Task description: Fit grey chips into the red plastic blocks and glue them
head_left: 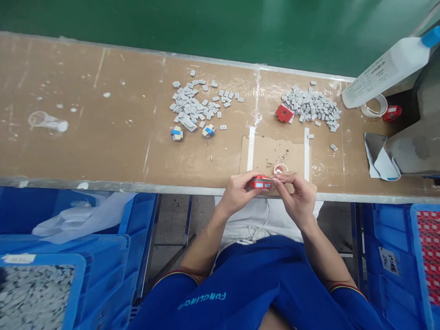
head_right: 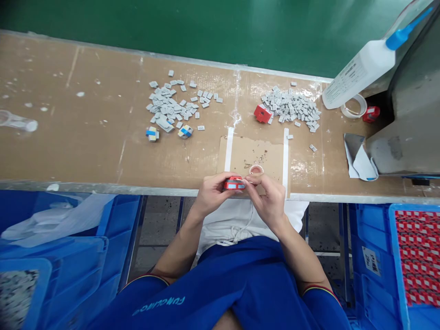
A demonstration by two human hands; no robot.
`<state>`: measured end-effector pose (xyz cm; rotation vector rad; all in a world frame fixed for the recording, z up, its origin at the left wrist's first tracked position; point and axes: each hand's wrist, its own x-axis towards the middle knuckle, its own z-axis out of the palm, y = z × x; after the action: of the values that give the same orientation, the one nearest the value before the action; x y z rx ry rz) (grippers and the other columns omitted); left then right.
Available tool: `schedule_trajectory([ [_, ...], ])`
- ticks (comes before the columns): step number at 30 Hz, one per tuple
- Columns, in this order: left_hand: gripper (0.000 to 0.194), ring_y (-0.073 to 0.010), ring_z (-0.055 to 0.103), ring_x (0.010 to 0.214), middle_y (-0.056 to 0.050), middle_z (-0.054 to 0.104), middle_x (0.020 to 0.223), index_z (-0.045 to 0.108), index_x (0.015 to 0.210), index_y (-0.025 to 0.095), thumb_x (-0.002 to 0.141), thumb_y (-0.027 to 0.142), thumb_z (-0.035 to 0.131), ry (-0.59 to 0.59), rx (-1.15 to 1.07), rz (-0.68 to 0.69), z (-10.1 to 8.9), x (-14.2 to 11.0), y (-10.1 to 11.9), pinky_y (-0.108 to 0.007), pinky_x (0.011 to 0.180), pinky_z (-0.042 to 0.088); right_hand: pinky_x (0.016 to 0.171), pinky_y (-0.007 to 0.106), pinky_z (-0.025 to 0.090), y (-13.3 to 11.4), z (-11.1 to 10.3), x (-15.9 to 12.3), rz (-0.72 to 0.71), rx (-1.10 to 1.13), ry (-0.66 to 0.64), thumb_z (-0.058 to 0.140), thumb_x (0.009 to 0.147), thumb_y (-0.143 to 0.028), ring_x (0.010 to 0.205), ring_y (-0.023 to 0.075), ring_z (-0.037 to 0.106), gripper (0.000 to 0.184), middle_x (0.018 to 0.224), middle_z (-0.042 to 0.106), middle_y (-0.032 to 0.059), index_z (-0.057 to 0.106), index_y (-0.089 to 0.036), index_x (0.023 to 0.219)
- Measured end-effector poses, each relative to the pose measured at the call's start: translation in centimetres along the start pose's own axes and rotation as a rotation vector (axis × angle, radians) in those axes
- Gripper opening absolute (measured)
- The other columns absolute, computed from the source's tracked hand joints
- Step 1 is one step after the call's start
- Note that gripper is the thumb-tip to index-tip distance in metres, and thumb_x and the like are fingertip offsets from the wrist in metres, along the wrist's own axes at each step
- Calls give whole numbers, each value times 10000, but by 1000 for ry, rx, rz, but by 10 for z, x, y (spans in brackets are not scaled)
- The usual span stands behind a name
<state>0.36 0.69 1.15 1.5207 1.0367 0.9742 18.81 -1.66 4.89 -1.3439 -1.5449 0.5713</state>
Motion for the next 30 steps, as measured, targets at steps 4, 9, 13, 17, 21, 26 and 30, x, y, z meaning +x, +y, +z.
schedule_trajectory([
  [4, 387, -185, 757, 820, -72, 827, 960, 779, 1073, 181, 859, 498, 836, -2, -14, -30, -1, -1, 0, -269, 755, 590, 728, 334, 665, -4, -5, 1, 51, 24, -33, 731, 963, -331, 819, 203, 801, 114, 863, 817, 40, 715, -252, 883],
  [9, 413, -197, 772, 872, -89, 829, 1007, 779, 1141, 178, 839, 445, 866, 12, -97, -76, -2, -3, -7, -285, 797, 612, 770, 358, 630, 3, -23, 11, 40, 42, 79, 735, 973, -319, 894, 205, 761, 85, 906, 785, 45, 729, -253, 920],
  [13, 465, -209, 782, 885, -104, 831, 1022, 778, 1185, 169, 824, 445, 878, 5, -156, -111, -3, -4, -9, -293, 809, 631, 714, 315, 576, 17, -28, 17, 7, -46, 73, 733, 973, -270, 880, 186, 710, 70, 898, 748, 37, 739, -249, 906],
  [17, 469, -221, 803, 920, -110, 841, 1045, 779, 1194, 164, 820, 426, 882, -5, -183, -117, -5, -4, -8, -292, 834, 638, 772, 336, 596, 22, -22, 14, 1, -120, -102, 686, 1005, -325, 937, 193, 707, 113, 1017, 735, 66, 763, -244, 994],
  [21, 449, -225, 812, 923, -114, 847, 1057, 782, 1189, 160, 820, 398, 880, -5, -178, -120, -6, -4, -7, -289, 833, 643, 893, 386, 602, 28, -36, 26, -56, -135, -183, 637, 1022, -422, 1148, 239, 690, 303, 1253, 714, 122, 713, -236, 1249],
  [26, 459, -230, 813, 935, -112, 845, 1071, 789, 1195, 163, 809, 392, 884, -1, -175, -100, -6, -4, -8, -300, 838, 654, 782, 346, 561, 69, -77, 94, -33, -421, -55, 556, 1017, -315, 863, 213, 689, 223, 982, 750, 77, 754, -212, 1014],
  [30, 463, -231, 811, 941, -111, 844, 1079, 794, 1206, 171, 810, 396, 877, -3, -170, -94, -6, -4, -12, -303, 840, 657, 908, 384, 533, 93, -85, 149, 65, -793, -263, 561, 964, -185, 970, 259, 688, 246, 1115, 732, 135, 763, -154, 1101],
])
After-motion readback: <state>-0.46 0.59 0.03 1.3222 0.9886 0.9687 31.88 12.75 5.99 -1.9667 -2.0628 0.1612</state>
